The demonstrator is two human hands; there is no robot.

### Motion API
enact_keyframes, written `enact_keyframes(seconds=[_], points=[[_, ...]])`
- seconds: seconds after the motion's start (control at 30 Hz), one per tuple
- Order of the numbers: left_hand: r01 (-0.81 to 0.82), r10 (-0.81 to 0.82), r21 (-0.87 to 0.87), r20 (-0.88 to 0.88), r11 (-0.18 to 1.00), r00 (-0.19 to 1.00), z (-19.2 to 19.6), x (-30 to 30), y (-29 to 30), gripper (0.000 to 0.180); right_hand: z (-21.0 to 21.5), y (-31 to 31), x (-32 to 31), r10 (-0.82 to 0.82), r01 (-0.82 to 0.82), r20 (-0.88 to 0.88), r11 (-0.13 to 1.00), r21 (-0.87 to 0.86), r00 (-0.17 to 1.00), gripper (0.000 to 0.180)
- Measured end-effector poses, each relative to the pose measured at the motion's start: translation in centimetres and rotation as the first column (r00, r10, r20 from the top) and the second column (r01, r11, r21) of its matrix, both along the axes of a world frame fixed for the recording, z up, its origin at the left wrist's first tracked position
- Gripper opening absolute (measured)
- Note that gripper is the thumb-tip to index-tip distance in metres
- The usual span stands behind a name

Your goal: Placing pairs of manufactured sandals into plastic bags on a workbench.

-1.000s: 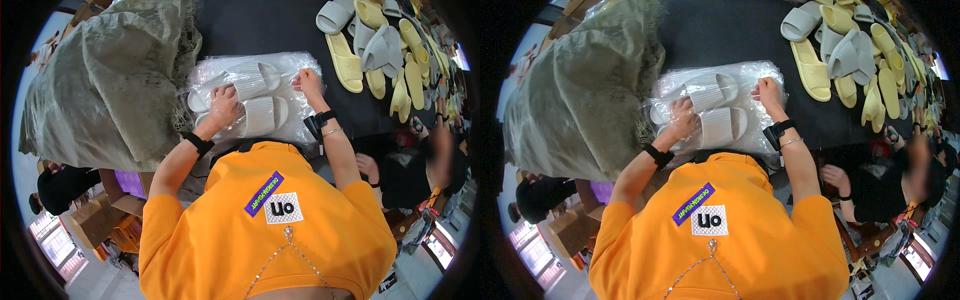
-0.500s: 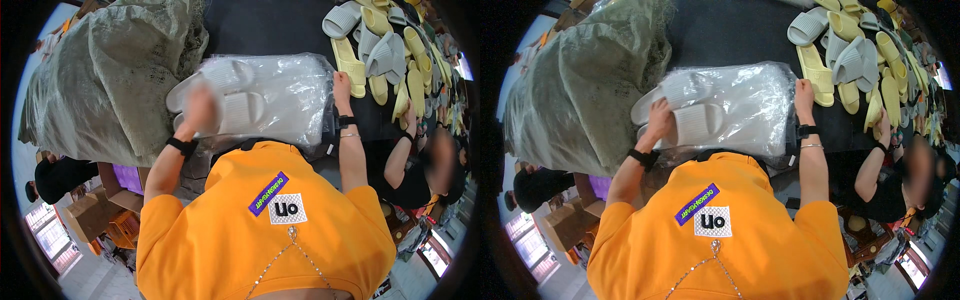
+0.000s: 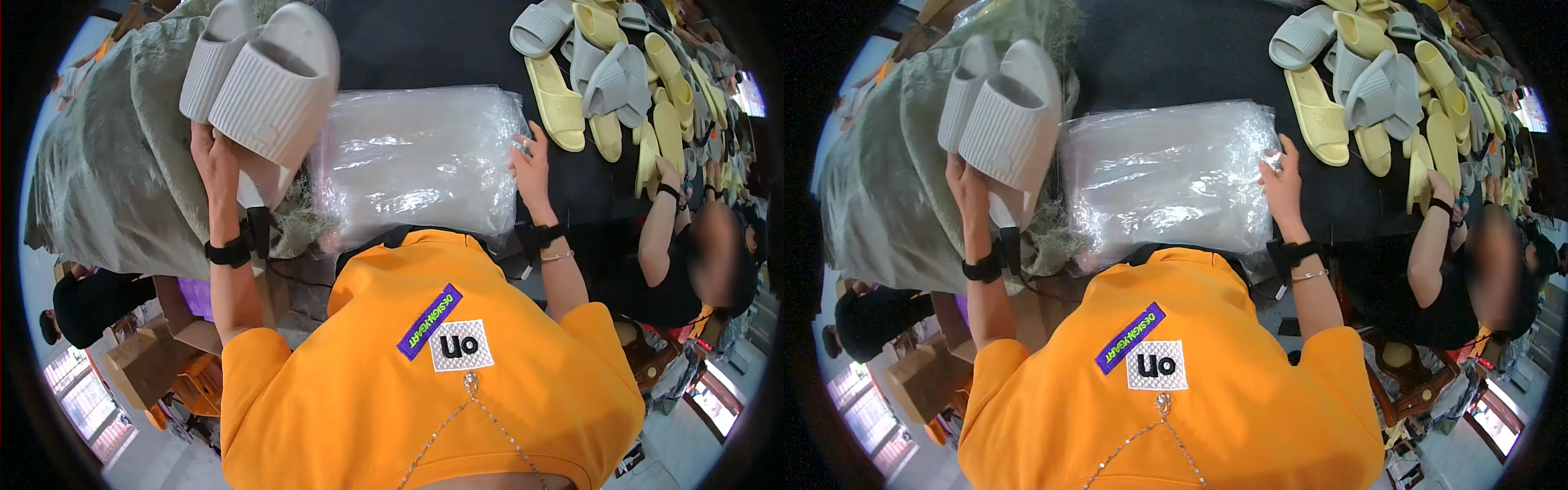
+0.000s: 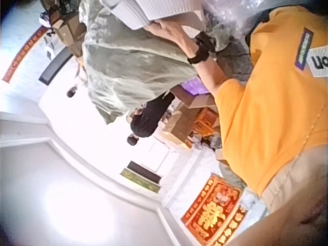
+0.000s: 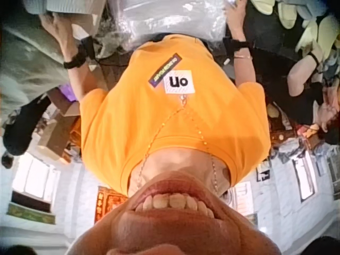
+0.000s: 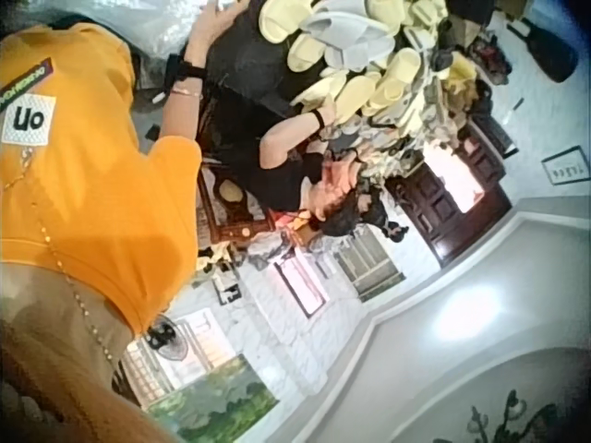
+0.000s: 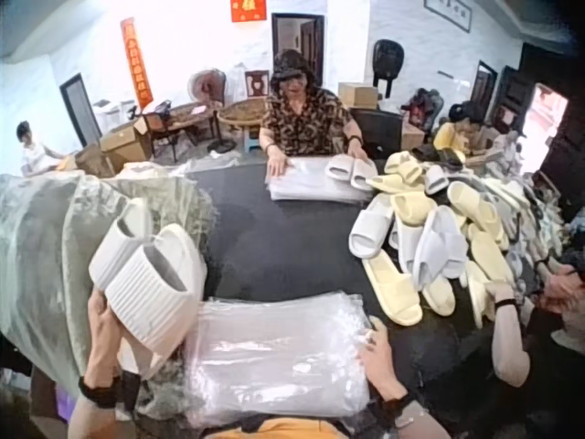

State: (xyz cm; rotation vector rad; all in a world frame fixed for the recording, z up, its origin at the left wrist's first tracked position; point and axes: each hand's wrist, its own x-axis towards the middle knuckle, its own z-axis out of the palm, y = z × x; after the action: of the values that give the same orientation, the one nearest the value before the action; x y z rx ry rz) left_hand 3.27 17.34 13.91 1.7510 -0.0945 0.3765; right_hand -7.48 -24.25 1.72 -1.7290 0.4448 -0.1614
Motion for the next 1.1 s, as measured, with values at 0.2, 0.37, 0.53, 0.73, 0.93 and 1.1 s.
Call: enact_keyframes(seconds=[0.2, 0.37, 0.53, 0.73, 0.93, 1.1], points=[[0.318, -0.419, 0.387, 0.209, 0.865, 0.884, 4.3, -2.8, -8.7, 0.046, -4.9, 0.1, 3.3, 0.35, -0.142, 0.191, 0.734, -0.665, 0.917, 0.043], [0.423, -0.508, 0.703, -0.102, 0.571, 0.855, -4.2, -3.5, -14.8, 0.029, -6.5, 1.4, 4.8, 0.402, -0.395, 0.265, 0.915, -0.082, 0.876, 0.051], [0.305, -0.246, 0.815, -0.206, 0.494, 0.947, -15.5, -3.0, -12.3, 0.028, -3.4, 2.4, 1.3, 0.293, -0.286, -0.227, 0.956, 0.064, 0.929, 0.078], [0.232, -0.243, 0.793, -0.109, 0.564, 0.964, -17.0, -3.6, -12.9, 0.036, -5.1, 3.5, -5.2, 0.306, -0.273, -0.27, 0.95, 0.154, 0.913, 0.069], [0.198, -0.238, 0.783, -0.066, 0.59, 0.969, -17.8, -1.6, -8.9, 0.038, -5.4, 1.3, -6.0, 0.371, -0.378, -0.137, 0.926, -0.023, 0.918, 0.035], [0.018, 0.117, 0.814, -0.105, 0.581, 0.988, -18.8, 1.3, -3.1, 0.036, -5.6, 1.1, -5.5, 0.388, -0.401, -0.099, 0.893, -0.206, 0.916, 0.029]])
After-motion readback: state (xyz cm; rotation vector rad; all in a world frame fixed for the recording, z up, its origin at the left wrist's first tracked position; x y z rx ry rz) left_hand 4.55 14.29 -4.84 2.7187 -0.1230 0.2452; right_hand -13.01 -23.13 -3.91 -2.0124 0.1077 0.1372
